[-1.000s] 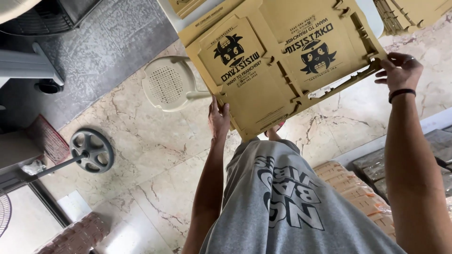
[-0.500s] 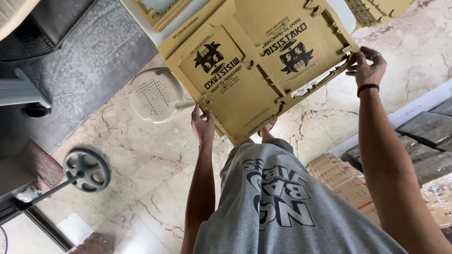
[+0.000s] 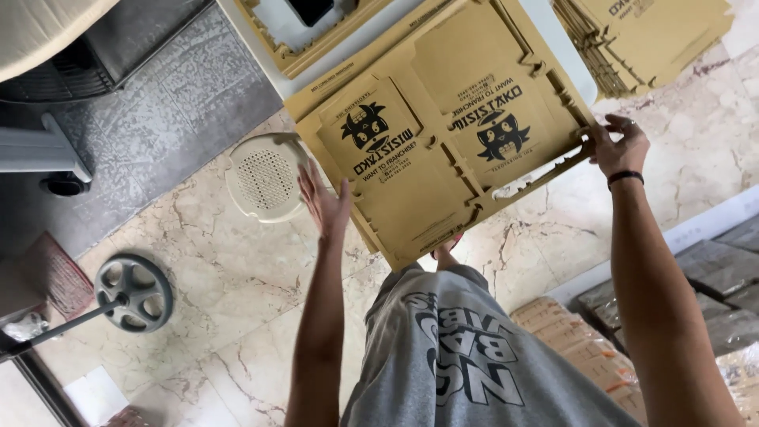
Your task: The person is stripping waste cardboard from die-cut sheets and folding them into pizza boxes.
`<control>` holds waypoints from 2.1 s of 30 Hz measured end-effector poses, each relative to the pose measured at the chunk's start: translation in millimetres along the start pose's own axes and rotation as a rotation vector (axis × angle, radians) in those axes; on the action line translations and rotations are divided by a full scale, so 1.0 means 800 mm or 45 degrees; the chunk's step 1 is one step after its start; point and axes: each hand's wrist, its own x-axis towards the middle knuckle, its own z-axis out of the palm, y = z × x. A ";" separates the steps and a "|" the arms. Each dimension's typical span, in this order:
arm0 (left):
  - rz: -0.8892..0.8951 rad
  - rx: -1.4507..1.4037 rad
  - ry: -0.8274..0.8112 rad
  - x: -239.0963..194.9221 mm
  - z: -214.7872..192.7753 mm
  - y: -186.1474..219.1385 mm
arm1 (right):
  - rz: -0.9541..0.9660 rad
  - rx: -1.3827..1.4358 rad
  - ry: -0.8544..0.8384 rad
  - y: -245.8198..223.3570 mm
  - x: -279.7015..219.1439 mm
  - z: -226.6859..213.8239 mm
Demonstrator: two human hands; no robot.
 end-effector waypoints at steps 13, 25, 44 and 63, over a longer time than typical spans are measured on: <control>0.231 0.489 -0.343 0.212 0.017 0.021 | 0.179 -0.189 0.069 0.009 0.018 -0.011; 0.361 0.385 -0.281 0.218 0.039 0.150 | 0.154 0.129 0.250 0.021 0.000 0.018; 0.695 0.137 -0.447 0.302 0.194 0.260 | -0.031 0.864 0.290 -0.054 -0.084 -0.026; 0.813 0.431 -0.206 0.312 0.231 0.243 | 0.135 0.360 0.279 0.021 -0.037 0.010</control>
